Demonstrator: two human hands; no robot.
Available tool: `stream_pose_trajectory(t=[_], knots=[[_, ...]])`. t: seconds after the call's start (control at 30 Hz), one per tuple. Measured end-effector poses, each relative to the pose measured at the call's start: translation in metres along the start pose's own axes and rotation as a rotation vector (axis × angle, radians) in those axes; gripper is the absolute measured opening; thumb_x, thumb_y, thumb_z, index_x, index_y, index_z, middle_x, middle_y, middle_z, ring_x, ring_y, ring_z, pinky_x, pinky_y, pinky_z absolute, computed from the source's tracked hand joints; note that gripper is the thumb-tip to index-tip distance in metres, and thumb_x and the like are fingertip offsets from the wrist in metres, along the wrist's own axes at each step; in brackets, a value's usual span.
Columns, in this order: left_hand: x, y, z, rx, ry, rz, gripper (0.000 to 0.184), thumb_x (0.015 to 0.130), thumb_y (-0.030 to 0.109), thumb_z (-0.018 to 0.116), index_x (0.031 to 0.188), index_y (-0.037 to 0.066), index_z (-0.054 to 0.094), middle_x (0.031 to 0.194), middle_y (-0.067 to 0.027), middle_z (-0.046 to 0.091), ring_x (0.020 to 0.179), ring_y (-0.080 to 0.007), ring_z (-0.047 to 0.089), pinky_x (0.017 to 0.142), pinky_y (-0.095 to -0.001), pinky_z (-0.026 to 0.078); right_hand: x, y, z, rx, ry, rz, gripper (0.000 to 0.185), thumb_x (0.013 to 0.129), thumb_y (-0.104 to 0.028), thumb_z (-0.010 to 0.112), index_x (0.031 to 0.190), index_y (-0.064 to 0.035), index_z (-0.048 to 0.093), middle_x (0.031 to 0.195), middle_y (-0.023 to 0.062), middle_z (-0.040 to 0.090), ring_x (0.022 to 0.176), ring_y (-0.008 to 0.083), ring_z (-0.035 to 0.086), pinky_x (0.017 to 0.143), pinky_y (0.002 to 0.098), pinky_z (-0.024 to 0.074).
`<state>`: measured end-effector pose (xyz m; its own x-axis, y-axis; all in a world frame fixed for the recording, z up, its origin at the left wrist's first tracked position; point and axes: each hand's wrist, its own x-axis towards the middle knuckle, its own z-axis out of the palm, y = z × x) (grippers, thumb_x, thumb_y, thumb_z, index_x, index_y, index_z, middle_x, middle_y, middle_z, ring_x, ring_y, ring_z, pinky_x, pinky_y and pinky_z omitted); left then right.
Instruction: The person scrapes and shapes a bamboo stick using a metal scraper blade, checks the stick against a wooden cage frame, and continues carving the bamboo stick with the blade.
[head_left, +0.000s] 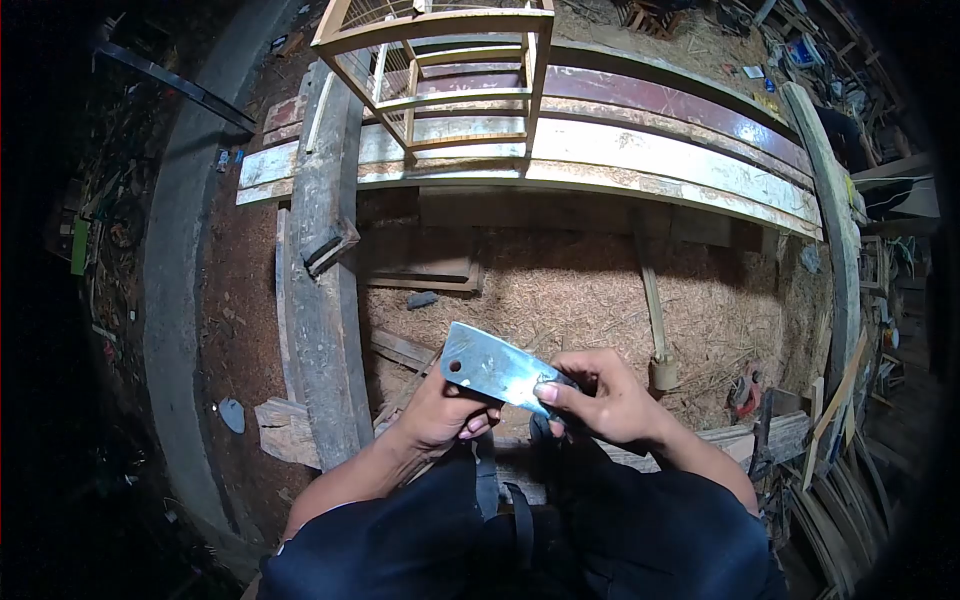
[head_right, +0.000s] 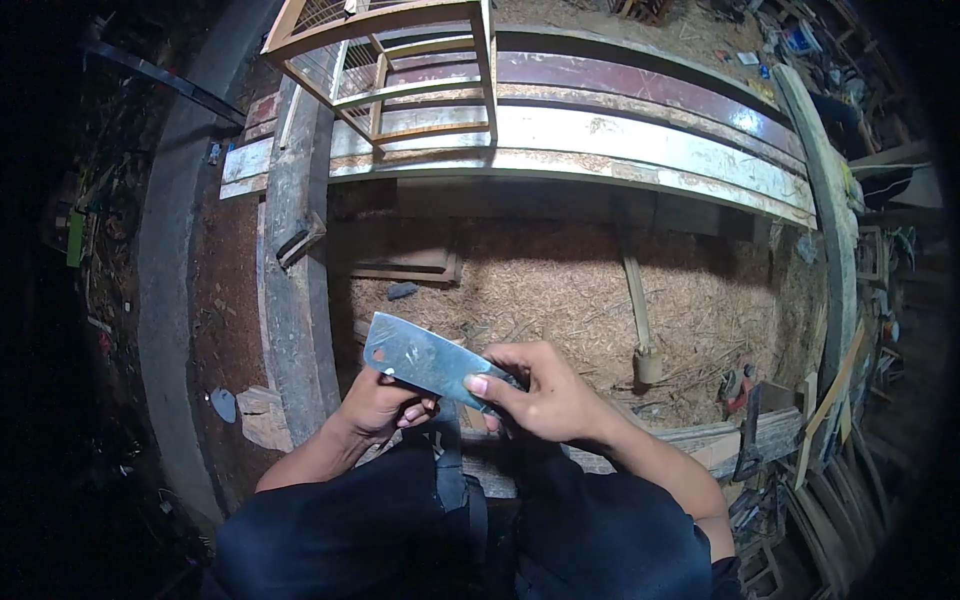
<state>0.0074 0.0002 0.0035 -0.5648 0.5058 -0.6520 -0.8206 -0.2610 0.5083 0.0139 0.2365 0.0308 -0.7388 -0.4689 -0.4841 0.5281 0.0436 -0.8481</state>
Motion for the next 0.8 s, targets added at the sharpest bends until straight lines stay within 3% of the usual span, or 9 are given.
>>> stream_pose_trajectory(t=[0.27, 0.33, 0.4, 0.43, 0.6, 0.7, 0.8], knots=[[0.004, 0.001, 0.003, 0.038, 0.030, 0.009, 0.018, 0.090, -0.004, 0.061, 0.106, 0.001, 0.056, 0.071, -0.0071, 0.060, 0.047, -0.0064, 0.048, 0.041, -0.0198, 0.035, 0.003, 0.002, 0.000, 0.032, 0.044, 0.005, 0.023, 0.099, -0.016, 0.059, 0.091, 0.0038, 0.066, 0.071, 0.0044, 0.065, 0.063, 0.0066, 0.060, 0.056, 0.0252, 0.0484], [0.002, 0.008, 0.011, 0.056, 0.060, 0.024, 0.013, 0.092, 0.000, 0.061, 0.105, 0.001, 0.059, 0.070, -0.0046, 0.059, 0.047, -0.0050, 0.046, 0.042, -0.0186, 0.034, 0.002, 0.004, -0.003, 0.034, 0.093, 0.031, 0.023, 0.099, -0.017, 0.059, 0.095, 0.0047, 0.066, 0.072, 0.0040, 0.065, 0.062, 0.0071, 0.061, 0.056, 0.0248, 0.0498], [0.001, 0.012, 0.011, 0.083, -0.044, -0.016, 0.004, 0.094, 0.002, 0.060, 0.097, 0.001, 0.062, 0.070, -0.0035, 0.059, 0.047, -0.0040, 0.046, 0.042, -0.0186, 0.034, 0.001, 0.002, -0.012, 0.226, 0.289, 0.023, 0.024, 0.099, -0.018, 0.060, 0.095, 0.0047, 0.065, 0.073, 0.0036, 0.064, 0.062, 0.0078, 0.062, 0.056, 0.0244, 0.0501], [0.000, 0.011, 0.011, 0.084, -0.051, -0.005, 0.011, 0.095, 0.003, 0.058, 0.100, 0.001, 0.067, 0.070, -0.0029, 0.059, 0.047, -0.0037, 0.045, 0.041, -0.0188, 0.034, -0.002, 0.001, -0.018, 0.206, 0.260, 0.020, 0.024, 0.099, -0.019, 0.060, 0.095, 0.0044, 0.064, 0.073, 0.0032, 0.063, 0.063, 0.0077, 0.062, 0.055, 0.0239, 0.0503], [0.003, 0.002, -0.001, 0.084, -0.075, -0.001, 0.023, 0.091, -0.004, 0.057, 0.112, 0.000, 0.064, 0.069, -0.0037, 0.060, 0.045, -0.0050, 0.047, 0.040, -0.0191, 0.034, -0.002, 0.004, -0.004, 0.026, 0.037, 0.019, 0.023, 0.099, -0.018, 0.060, 0.089, 0.0025, 0.064, 0.069, 0.0039, 0.065, 0.063, 0.0073, 0.062, 0.058, 0.0250, 0.0478], [0.001, 0.004, 0.004, 0.175, 0.016, -0.040, 0.050, 0.085, -0.009, 0.053, 0.134, 0.000, 0.054, 0.069, -0.0096, 0.061, 0.045, -0.0087, 0.047, 0.042, -0.0222, 0.037, 0.002, -0.002, -0.002, -0.038, -0.022, -0.010, 0.020, 0.097, -0.017, 0.063, 0.088, 0.0001, 0.064, 0.067, 0.0014, 0.067, 0.062, 0.0052, 0.060, 0.058, 0.0233, 0.0444], [0.001, 0.005, 0.006, 0.112, -0.042, -0.036, 0.051, 0.085, -0.007, 0.054, 0.136, -0.001, 0.053, 0.067, -0.0088, 0.060, 0.045, -0.0087, 0.047, 0.043, -0.0226, 0.037, 0.003, -0.001, 0.001, -0.028, -0.036, -0.012, 0.020, 0.098, -0.017, 0.062, 0.088, 0.0001, 0.065, 0.067, 0.0015, 0.066, 0.062, 0.0047, 0.060, 0.057, 0.0227, 0.0440]])
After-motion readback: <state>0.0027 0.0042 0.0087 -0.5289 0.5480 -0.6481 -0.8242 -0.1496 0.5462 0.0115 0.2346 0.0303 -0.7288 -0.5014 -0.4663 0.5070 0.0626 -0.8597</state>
